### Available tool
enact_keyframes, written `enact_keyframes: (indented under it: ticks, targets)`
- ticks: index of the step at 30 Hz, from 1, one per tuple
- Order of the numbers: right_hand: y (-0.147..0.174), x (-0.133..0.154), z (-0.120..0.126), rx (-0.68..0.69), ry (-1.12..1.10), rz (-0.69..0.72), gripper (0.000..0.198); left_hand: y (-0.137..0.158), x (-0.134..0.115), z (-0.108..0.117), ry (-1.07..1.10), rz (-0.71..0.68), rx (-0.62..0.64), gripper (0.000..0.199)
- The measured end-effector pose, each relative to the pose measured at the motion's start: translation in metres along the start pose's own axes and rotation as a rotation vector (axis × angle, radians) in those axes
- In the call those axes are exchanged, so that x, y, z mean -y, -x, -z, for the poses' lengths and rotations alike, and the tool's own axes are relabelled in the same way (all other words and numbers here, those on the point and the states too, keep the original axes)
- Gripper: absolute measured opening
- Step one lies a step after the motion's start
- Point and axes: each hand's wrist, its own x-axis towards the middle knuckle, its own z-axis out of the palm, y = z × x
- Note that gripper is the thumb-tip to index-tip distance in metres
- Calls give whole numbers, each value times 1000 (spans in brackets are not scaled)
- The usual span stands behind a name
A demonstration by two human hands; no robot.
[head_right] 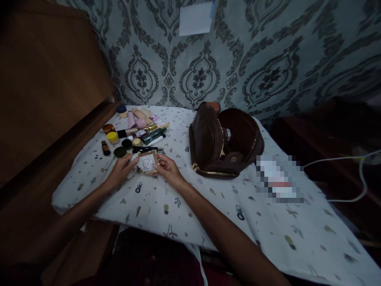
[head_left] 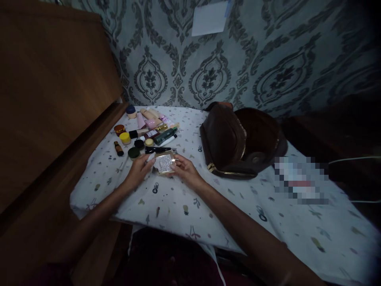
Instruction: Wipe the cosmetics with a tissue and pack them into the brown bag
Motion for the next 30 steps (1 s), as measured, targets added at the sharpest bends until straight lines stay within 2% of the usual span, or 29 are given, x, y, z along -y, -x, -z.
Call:
enact_keyframes:
  ticks: [4, 7, 14, 18, 22, 27, 30]
  targets:
    - [0, 3, 0, -32, -76, -29, 41, 1, -8, -9, 256, 187, 74, 45]
    - [-1, 4, 1, -80, -160, -24, 40, 3, -15, -15, 271, 234, 99, 47]
    - [-4, 5, 4, -169, -293, -35, 35, 7, -20, -19, 89, 123, 89, 41]
    - [-5, 5, 5, -174, -273, -33, 36, 8, -19, -18, -110, 27, 2, 37]
    - [-4, 4, 5, -137, -199, -16, 38, 8, -18, -17, -167, -103, -52, 31]
    - [-1, 5, 2, -75, -119, -25, 41, 6, -15, -18, -211, -108, -121, 43]
    - [-1, 4, 2, -87, -138, -38, 40, 7, -11, -21, -251, -120, -102, 51]
